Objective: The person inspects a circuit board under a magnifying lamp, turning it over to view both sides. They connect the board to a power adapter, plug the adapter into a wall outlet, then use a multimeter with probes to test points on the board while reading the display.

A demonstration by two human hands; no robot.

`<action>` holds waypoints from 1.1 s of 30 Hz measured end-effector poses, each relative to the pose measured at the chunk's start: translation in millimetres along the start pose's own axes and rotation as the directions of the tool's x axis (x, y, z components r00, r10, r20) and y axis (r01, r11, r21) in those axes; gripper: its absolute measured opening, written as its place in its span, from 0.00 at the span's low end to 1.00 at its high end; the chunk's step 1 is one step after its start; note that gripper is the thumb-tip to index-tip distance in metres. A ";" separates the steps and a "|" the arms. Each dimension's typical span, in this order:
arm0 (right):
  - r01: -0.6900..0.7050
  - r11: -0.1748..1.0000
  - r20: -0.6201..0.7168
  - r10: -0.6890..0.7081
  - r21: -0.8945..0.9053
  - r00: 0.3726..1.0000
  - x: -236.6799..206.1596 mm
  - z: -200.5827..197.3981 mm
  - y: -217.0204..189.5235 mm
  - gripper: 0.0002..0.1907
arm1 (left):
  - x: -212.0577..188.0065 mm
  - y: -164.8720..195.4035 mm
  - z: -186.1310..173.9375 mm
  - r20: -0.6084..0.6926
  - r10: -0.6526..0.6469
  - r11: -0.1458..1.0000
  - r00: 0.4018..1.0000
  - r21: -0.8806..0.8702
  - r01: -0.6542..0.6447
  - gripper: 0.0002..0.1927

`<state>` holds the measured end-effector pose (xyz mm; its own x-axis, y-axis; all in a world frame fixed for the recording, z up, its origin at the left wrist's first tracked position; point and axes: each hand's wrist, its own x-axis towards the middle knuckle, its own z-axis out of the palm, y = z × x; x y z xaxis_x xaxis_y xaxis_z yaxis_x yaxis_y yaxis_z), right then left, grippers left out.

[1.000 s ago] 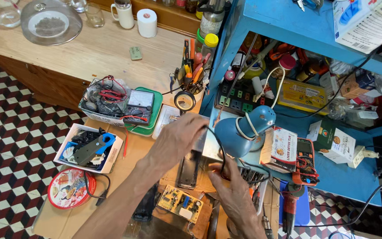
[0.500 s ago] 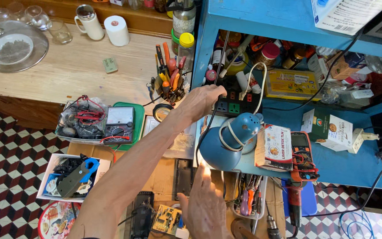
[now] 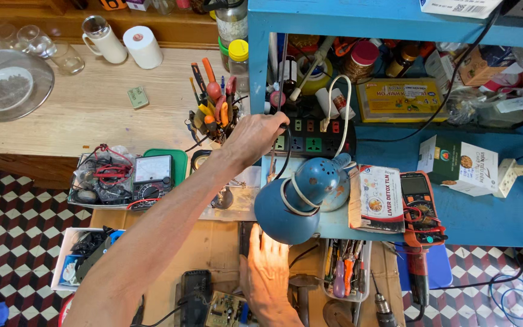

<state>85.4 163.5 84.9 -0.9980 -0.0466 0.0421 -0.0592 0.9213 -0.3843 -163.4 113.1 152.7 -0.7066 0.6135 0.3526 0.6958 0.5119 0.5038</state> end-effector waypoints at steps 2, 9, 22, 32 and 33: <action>-0.007 0.994 -0.040 0.011 0.107 0.999 -4.7 0.8 9.9 0.44 | 7.1 0.8 -3.3 0.052 -0.065 0.998 0.997 0.022 0.064 0.08; 0.077 0.990 -0.239 -0.047 0.121 0.970 -11.9 0.4 21.9 0.35 | 41.4 -7.5 15.5 0.020 0.025 0.997 1.000 0.077 -0.026 0.09; 0.215 0.955 -0.411 -0.117 0.202 0.904 -27.5 21.6 62.5 0.24 | 105.4 -66.3 133.6 0.180 -0.256 0.952 0.950 0.220 0.215 0.12; 0.248 0.932 -0.369 -0.139 0.265 0.919 -66.9 54.3 104.4 0.19 | 95.9 -82.7 148.6 0.010 -0.340 0.940 0.940 0.016 0.340 0.13; 0.248 0.931 -0.374 -0.137 0.266 0.917 -69.1 54.1 109.5 0.19 | 94.1 -83.3 149.5 0.000 -0.335 0.941 0.942 0.055 0.335 0.14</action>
<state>146.7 246.7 -10.0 -0.8993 -0.0247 0.4367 -0.3084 0.7438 -0.5931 -268.6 218.1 26.0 -0.8990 0.4063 0.1637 0.4252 0.7197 0.5489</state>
